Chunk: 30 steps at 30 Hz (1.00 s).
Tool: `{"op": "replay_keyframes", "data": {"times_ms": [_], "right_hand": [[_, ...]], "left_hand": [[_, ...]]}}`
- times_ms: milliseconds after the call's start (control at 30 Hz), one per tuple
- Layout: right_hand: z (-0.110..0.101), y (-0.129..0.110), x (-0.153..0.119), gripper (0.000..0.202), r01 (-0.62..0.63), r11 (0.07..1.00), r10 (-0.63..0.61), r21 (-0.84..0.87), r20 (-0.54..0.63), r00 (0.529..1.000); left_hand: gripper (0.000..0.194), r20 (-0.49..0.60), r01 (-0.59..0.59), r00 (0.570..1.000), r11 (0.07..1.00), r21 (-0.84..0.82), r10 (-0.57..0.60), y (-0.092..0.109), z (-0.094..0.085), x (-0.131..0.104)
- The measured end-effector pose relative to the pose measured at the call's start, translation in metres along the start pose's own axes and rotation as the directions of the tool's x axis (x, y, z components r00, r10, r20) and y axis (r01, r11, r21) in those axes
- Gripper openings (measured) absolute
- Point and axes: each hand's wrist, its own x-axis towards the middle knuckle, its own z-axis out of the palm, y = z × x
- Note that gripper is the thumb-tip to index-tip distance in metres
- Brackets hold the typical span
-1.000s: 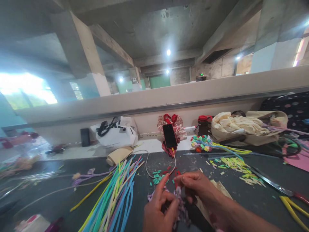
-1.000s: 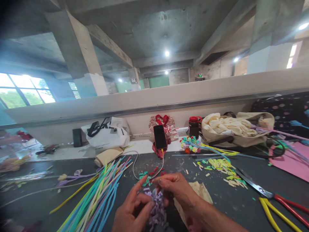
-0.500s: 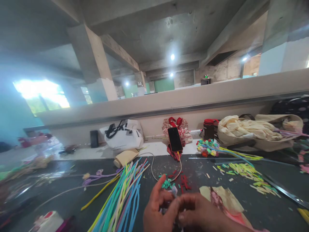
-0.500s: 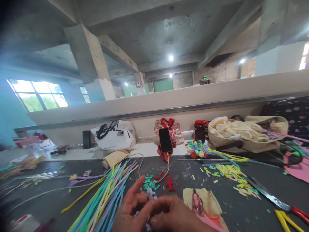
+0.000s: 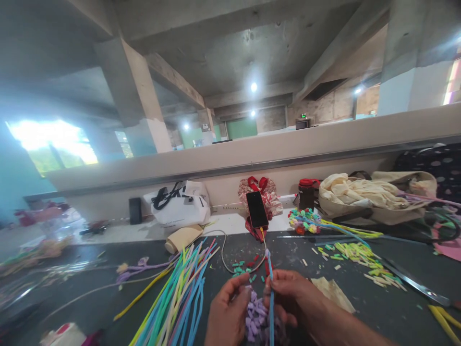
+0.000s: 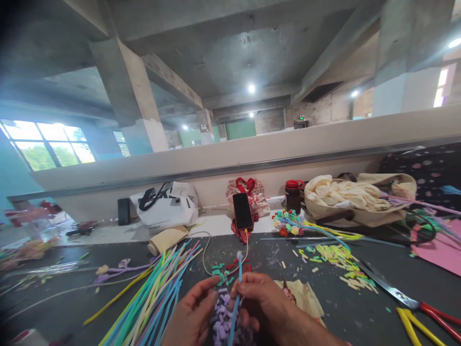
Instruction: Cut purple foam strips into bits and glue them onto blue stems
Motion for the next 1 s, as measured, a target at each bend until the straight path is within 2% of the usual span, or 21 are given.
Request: {"op": "replay_keyframes", "data": {"times_ms": [100,167,267,433,567,667,767,900,1000], "right_hand": [[-0.002,0.007,0.001,0.025,-0.012,0.997,0.003,0.074,0.115,0.993],[-0.003,0.015,0.002,0.026,-0.034,0.995,0.019,0.09,0.164,0.986],[-0.001,0.024,0.0,0.022,-0.086,0.992,0.07,0.088,0.168,0.983],[0.012,0.021,-0.009,0.021,-0.143,0.989,0.136,0.046,0.126,0.983],[0.017,0.015,-0.011,0.02,-0.207,0.964,0.215,-0.164,0.03,0.976],[0.014,0.011,-0.008,0.021,-0.182,0.936,0.155,-0.302,-0.109,0.982],[0.008,0.006,-0.005,0.022,-0.149,0.921,0.077,-0.361,-0.206,0.975],[0.003,-0.001,-0.004,0.018,-0.087,0.91,-0.021,-0.404,-0.254,0.967],[0.004,-0.003,-0.005,0.018,-0.073,0.903,-0.024,-0.423,-0.22,0.975]], "left_hand": [[0.037,0.108,0.095,0.99,0.992,-0.081,-0.086,-0.005,0.001,-0.001],[0.035,0.158,0.1,0.984,0.991,-0.086,-0.086,-0.003,0.003,-0.005],[0.036,0.207,0.073,0.977,0.991,-0.113,-0.048,-0.001,0.005,-0.008],[0.046,0.323,0.199,0.937,0.964,-0.174,-0.135,-0.014,0.008,-0.003],[0.039,0.207,0.17,0.968,0.977,-0.13,-0.141,-0.021,0.003,0.003],[0.036,0.11,0.103,0.989,0.992,-0.077,-0.095,-0.019,-0.002,0.006],[0.033,0.031,0.037,0.999,0.998,-0.042,-0.035,-0.013,-0.003,0.004],[0.026,-0.024,-0.01,1.0,1.0,-0.023,0.009,-0.005,0.001,-0.002],[0.025,0.017,0.023,1.0,0.998,-0.061,-0.022,-0.003,0.004,-0.005]]}}
